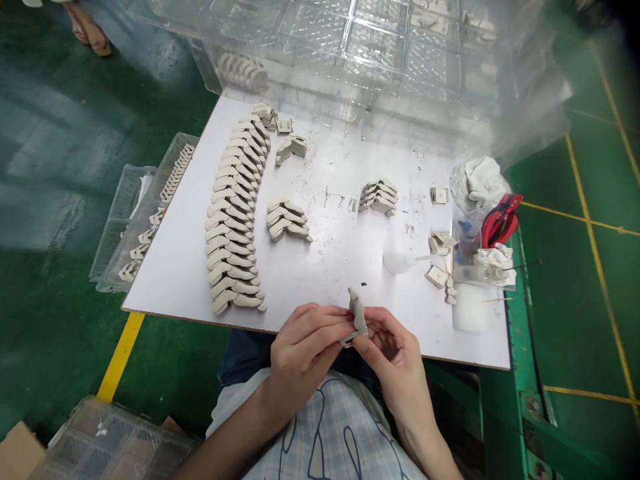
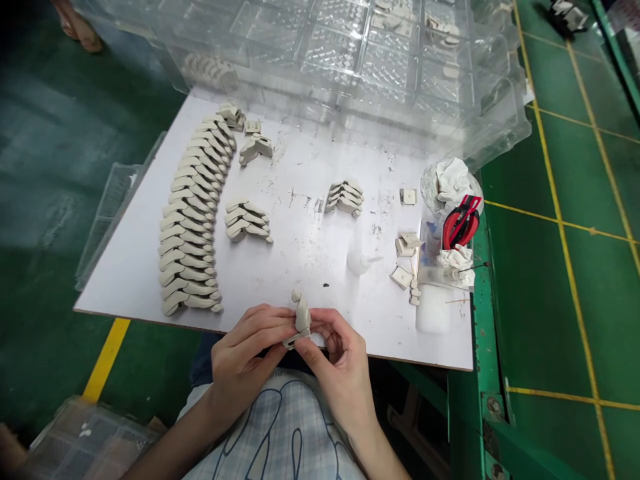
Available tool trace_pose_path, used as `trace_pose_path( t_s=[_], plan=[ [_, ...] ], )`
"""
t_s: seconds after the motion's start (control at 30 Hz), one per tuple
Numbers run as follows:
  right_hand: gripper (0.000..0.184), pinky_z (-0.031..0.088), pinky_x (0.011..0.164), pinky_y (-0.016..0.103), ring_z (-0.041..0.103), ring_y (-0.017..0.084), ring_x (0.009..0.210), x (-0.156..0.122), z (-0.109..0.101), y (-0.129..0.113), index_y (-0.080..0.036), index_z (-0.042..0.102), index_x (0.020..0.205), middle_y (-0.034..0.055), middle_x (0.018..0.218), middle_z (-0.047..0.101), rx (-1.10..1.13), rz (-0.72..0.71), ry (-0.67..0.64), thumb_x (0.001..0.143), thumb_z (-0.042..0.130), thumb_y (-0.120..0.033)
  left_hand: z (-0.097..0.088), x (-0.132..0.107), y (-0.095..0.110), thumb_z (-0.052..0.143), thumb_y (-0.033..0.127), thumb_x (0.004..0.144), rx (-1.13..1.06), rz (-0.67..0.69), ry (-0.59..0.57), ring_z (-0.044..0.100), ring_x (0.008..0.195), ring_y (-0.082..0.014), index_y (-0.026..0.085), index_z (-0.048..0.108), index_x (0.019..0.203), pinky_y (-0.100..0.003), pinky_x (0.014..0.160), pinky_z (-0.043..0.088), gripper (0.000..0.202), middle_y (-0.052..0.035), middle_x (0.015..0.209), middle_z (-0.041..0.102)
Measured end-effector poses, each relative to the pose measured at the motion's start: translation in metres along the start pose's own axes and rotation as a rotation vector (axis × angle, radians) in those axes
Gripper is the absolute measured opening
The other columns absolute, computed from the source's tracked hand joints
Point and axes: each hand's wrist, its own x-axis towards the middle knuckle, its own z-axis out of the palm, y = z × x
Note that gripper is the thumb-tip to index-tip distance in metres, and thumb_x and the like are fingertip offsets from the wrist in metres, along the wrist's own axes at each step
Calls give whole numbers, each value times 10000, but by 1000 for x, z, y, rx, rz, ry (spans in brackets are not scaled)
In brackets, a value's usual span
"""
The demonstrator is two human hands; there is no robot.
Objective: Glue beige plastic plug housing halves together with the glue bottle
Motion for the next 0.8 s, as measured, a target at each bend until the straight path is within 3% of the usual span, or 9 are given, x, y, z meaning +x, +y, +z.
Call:
trace_pose_path(
  t_s=[0.17, 0.3, 0.37, 0.43, 0.53, 0.6, 0.7, 0.8],
  plan=[
    [238, 540, 811, 190, 676, 116, 856, 6, -4, 2, -299, 713, 1040, -29, 923, 735, -3, 45, -82, 824, 781, -375, -6, 1, -7, 629, 19, 893, 21, 43, -45, 731, 978, -170, 169, 673, 1016, -309, 855, 586, 199, -61, 973, 778],
    [359, 518, 911, 264, 660, 157, 959, 19, -6, -7, -306, 684, 1158, -5, 1025, 709, -112, 34, -209, 838, 747, -457, -18, 7, -11, 636, 63, 906, 215, 126, -63, 684, 998, -185, 165, 685, 985, -321, 843, 552, 137, -39, 921, 781],
    [425, 511, 877, 281, 640, 165, 927, 26, -7, -15, -312, 661, 1218, 0, 1023, 686, -241, -56, -184, 843, 723, -501, -24, 9, -11, 645, 91, 912, 339, 200, -98, 659, 992, -186, 174, 697, 994, -321, 832, 525, 128, -18, 897, 786],
    [329, 497, 770, 276, 608, 154, 829, 33, -9, -23, -302, 690, 1149, 0, 955, 670, -403, -107, -165, 885, 668, -497, -27, 6, -11, 640, 110, 923, 402, 259, -104, 650, 997, -182, 184, 701, 1039, -318, 828, 523, 150, -21, 935, 783],
    [195, 479, 695, 270, 605, 149, 785, 46, -9, -29, -270, 706, 986, 1, 896, 683, -528, -122, -125, 910, 651, -442, -27, -4, -10, 648, 72, 901, 403, 201, 9, 638, 1069, -191, 183, 676, 1137, -327, 864, 566, 262, -78, 1104, 726],
    [176, 505, 745, 273, 639, 157, 838, 58, -3, -29, -265, 680, 999, 1, 920, 696, -486, -185, -66, 885, 692, -399, -22, -13, -9, 641, 36, 884, 369, 147, 85, 633, 1082, -195, 177, 666, 1154, -335, 876, 585, 305, -100, 1154, 672],
    [88, 537, 798, 284, 648, 158, 870, 79, 17, -26, -247, 651, 957, 9, 940, 664, -477, -350, -64, 888, 676, -296, -13, -20, -8, 572, 31, 911, 297, 160, 91, 645, 1009, -174, 158, 681, 1092, -319, 830, 591, 247, -96, 1109, 649],
    [27, 533, 770, 304, 608, 174, 856, 96, 39, -22, -232, 639, 904, 20, 917, 627, -642, -579, -50, 891, 654, -215, -6, -22, -9, 527, 18, 919, 254, 163, 84, 648, 961, -158, 148, 686, 1052, -299, 797, 587, 245, -95, 1078, 660]
  ],
)
